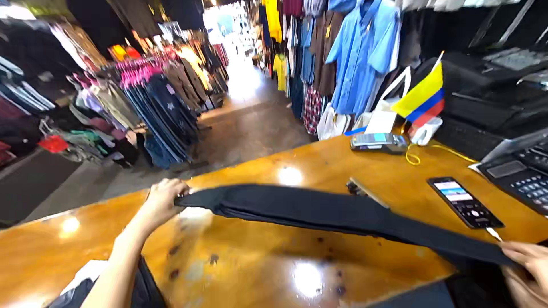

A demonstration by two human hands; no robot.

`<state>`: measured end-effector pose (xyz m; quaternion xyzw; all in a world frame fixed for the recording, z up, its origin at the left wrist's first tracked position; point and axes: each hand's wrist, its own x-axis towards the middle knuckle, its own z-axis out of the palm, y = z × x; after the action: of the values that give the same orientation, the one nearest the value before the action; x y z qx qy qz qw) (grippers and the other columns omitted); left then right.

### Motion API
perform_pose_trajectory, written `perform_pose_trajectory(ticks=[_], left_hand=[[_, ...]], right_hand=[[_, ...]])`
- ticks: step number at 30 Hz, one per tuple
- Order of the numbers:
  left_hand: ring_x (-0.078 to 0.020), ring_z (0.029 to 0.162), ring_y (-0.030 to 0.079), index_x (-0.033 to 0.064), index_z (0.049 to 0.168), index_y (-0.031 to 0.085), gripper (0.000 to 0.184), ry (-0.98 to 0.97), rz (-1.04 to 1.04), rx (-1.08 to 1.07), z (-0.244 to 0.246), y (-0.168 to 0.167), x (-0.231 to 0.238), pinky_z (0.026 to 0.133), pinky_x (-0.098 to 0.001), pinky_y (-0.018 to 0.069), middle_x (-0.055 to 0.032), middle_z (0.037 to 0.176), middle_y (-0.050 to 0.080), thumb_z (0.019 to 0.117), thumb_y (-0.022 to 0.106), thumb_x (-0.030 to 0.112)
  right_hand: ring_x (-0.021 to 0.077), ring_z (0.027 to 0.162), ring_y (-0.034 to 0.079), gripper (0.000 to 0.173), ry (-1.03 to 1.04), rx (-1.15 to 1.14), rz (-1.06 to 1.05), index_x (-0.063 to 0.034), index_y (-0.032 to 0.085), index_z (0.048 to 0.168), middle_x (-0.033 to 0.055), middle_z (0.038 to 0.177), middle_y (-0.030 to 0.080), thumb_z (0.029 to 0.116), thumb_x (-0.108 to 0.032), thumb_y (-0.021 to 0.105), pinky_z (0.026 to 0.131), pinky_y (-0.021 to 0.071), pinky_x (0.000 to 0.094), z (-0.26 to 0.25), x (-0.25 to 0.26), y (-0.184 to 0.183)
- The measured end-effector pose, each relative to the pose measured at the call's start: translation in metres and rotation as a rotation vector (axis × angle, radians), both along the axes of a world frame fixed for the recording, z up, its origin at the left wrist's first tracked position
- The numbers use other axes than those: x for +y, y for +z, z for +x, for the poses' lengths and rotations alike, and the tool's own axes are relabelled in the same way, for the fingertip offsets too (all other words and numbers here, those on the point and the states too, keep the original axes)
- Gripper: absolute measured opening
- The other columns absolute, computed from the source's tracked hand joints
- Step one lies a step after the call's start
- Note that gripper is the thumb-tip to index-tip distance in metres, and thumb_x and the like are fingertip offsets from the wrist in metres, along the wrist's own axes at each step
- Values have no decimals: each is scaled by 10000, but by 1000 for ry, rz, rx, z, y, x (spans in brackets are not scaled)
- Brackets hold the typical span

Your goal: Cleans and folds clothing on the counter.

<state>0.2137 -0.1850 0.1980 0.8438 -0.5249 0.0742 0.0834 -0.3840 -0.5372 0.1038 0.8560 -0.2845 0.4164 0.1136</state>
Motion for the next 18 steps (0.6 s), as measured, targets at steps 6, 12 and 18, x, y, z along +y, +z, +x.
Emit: perform_pose_trajectory(ticks=[6,12,18], left_hand=[[-558,1242,532,-102,1170,636,375,286,-76,-147,-21,-120,67,1042,-718,382,-340,1315,578,812,748,-106],[-565,1345,440,-99,1354,562,411,565,-270,165,-120,-147,69,1073,-727,346,-361,1437,481,954,591,-12],[-350,1342,547,56,1242,716,292,301,-203,484,-264,-189,-29,1137,-556,404,-159,1372,634,1003,595,172]], right_hand=[[465,1027,690,168,181,244,197,49,705,840,233,1034,735,836,94,543,882,518,614,0,6,-81],[466,1093,665,319,114,135,741,79,717,1040,267,1133,709,916,127,427,956,488,661,21,-26,-44],[575,1271,503,643,-75,331,913,91,549,1369,384,1360,531,982,-404,685,1026,388,732,177,-93,-59]])
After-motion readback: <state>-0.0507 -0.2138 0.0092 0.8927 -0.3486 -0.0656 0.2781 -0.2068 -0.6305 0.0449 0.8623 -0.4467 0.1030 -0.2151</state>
